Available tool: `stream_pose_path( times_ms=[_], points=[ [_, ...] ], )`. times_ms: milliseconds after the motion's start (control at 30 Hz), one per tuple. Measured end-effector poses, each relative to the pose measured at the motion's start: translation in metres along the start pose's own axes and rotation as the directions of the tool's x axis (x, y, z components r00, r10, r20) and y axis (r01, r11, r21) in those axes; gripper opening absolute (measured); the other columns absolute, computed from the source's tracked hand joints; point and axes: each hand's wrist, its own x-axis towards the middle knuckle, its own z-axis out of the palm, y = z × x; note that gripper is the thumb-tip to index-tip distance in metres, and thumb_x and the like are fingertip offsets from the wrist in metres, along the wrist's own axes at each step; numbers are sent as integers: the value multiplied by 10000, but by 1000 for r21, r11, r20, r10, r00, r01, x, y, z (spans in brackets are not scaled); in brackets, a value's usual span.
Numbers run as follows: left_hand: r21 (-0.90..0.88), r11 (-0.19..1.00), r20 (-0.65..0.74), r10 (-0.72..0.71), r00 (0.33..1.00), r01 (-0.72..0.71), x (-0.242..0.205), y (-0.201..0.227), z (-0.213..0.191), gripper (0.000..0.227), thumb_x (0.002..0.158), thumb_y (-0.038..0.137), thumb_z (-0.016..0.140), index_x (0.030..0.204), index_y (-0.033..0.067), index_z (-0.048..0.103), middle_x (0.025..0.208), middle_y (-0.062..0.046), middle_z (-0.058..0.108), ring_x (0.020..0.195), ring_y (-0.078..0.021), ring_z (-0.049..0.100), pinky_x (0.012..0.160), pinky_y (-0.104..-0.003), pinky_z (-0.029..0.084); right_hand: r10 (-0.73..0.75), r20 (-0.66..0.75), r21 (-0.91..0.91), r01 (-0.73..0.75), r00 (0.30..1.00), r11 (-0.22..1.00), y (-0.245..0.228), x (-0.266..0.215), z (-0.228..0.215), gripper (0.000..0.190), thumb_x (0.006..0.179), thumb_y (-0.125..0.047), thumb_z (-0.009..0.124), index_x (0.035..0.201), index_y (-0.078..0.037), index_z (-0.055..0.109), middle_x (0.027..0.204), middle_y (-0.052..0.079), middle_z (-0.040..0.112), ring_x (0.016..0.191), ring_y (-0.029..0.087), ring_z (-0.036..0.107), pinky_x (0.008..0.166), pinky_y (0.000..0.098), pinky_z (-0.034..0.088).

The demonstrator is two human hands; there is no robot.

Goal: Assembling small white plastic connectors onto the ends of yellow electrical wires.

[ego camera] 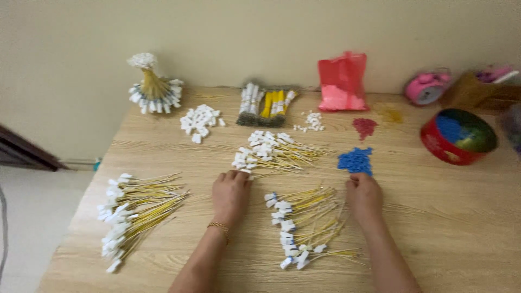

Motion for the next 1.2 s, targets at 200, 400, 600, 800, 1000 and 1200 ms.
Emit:
stream_pose_path(
  times_ms=[200, 400, 600, 800, 1000, 1200],
  points=[
    [-314, 927, 138, -170, 976, 206, -4, 16, -22, 249, 907, 216, 711, 1099, 69, 771, 962, -130, 731, 843, -273, 677, 759, -393, 545, 108, 64, 38, -111, 992, 993, -6, 3, -5, 297, 885, -181, 728, 1145, -39, 709, 1037, 157, 756, 938, 294, 736, 841, 417, 572],
    [-620, -87, 771, -253, 585, 780, -8, 25, -48, 306, 1015, 223, 573, 1205, 48, 737, 863, -34, 639, 696, -118, 562, 656, -293, 535, 217, 78, 56, -222, 973, 974, -16, 0, -24, 296, 890, -118, 694, 1181, -60, 702, 1028, 144, 751, 935, 294, 725, 856, 417, 565],
    [-580, -454, 792, -122, 598, 677, -28, 37, -61, 316, 1029, 267, 537, 1166, 17, 673, 826, -35, 631, 672, -136, 567, 620, -300, 519, 45, -79, -69, -50, 996, 996, 2, -8, -32, 229, 941, -146, 701, 1149, -53, 724, 1035, 165, 708, 939, 314, 694, 829, 433, 548],
    [-583, -382, 791, -66, 608, 717, -32, 62, -55, 290, 1014, 231, 547, 1138, 21, 703, 832, -61, 680, 679, -137, 590, 629, -288, 528, -42, 20, -79, 44, 999, 996, -24, -9, -33, 240, 892, -256, 720, 1104, -155, 771, 1008, 113, 731, 931, 299, 698, 816, 424, 549],
    [-628, -237, 776, -124, 618, 741, -34, 77, -33, 282, 1022, 231, 571, 1155, 18, 699, 879, -57, 714, 690, -123, 616, 634, -283, 535, -18, 43, -223, 27, 999, 975, -20, -6, -21, 217, 926, -278, 734, 1050, -100, 758, 1038, 130, 721, 944, 300, 686, 806, 420, 544],
    [-715, -149, 699, -111, 707, 683, -35, 90, -30, 301, 1049, 217, 550, 1176, -12, 700, 865, -45, 708, 718, -108, 616, 672, -269, 548, -8, 339, 574, -201, 941, 794, -143, -69, -73, 196, 907, -188, 738, 1019, -29, 755, 951, 69, 776, 874, 130, 722, 792, 271, 618]
  ],
)
